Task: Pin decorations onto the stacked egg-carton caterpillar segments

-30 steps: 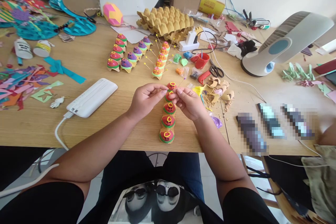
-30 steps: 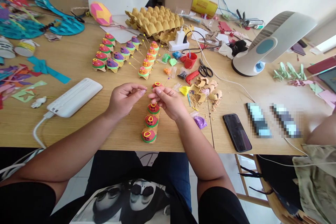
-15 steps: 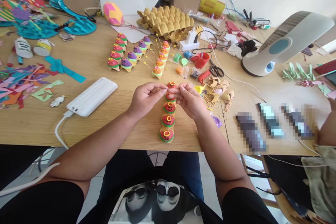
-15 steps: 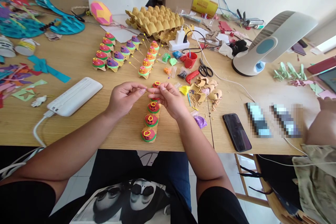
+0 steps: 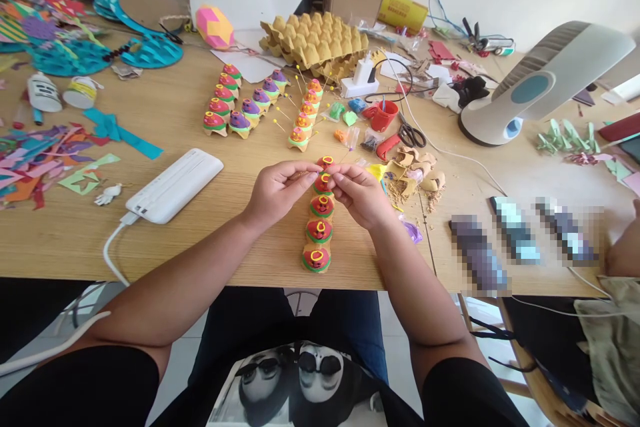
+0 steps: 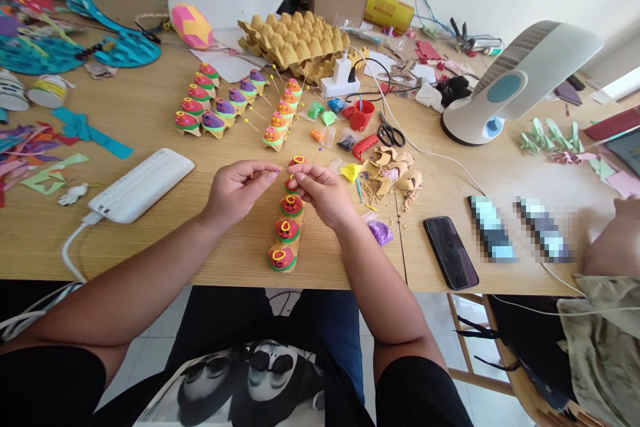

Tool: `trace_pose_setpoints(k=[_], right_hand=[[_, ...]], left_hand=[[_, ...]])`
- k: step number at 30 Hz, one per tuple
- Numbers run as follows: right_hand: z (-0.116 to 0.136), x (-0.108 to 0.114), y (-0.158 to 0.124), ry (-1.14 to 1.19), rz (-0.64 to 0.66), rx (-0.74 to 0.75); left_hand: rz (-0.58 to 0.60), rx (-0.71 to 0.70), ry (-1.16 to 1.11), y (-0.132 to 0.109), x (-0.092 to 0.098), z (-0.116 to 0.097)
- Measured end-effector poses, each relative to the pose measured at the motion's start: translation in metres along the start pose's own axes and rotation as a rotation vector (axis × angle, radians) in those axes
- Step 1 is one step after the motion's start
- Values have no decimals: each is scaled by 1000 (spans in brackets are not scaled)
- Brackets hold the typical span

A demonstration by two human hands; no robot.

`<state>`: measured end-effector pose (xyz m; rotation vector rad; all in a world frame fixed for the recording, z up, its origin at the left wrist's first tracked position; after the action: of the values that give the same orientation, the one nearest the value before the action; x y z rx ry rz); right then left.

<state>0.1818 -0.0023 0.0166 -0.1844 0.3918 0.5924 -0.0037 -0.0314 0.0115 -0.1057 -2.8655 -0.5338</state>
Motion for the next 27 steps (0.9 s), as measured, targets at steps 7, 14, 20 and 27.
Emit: trace_pose_setpoints(k=[7,14,20,27], right_hand=[[-2,-5,-1,-39,25,-21],[-3,-10,0,-67,-12,-1],[1,-5,2,32,-108,24],[6,-5,1,26,-54,52]], left_hand=[[50,-82,66,-4,-3,-3],[67,-74,103,-3,-1,-1],[139,-15,-107,-3,1,-1],[174,-68,85,-3,2,-3]])
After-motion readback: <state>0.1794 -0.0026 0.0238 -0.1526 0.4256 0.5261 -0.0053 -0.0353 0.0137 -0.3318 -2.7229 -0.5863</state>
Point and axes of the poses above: each hand's wrist, its own y-axis towards the middle knuckle, its own x-axis out of the back of the hand, z = x × y, the point moved 1 cm from there along y, towards the middle knuckle, and after that the axes turned 9 degrees about z, right-handed, at the moved point
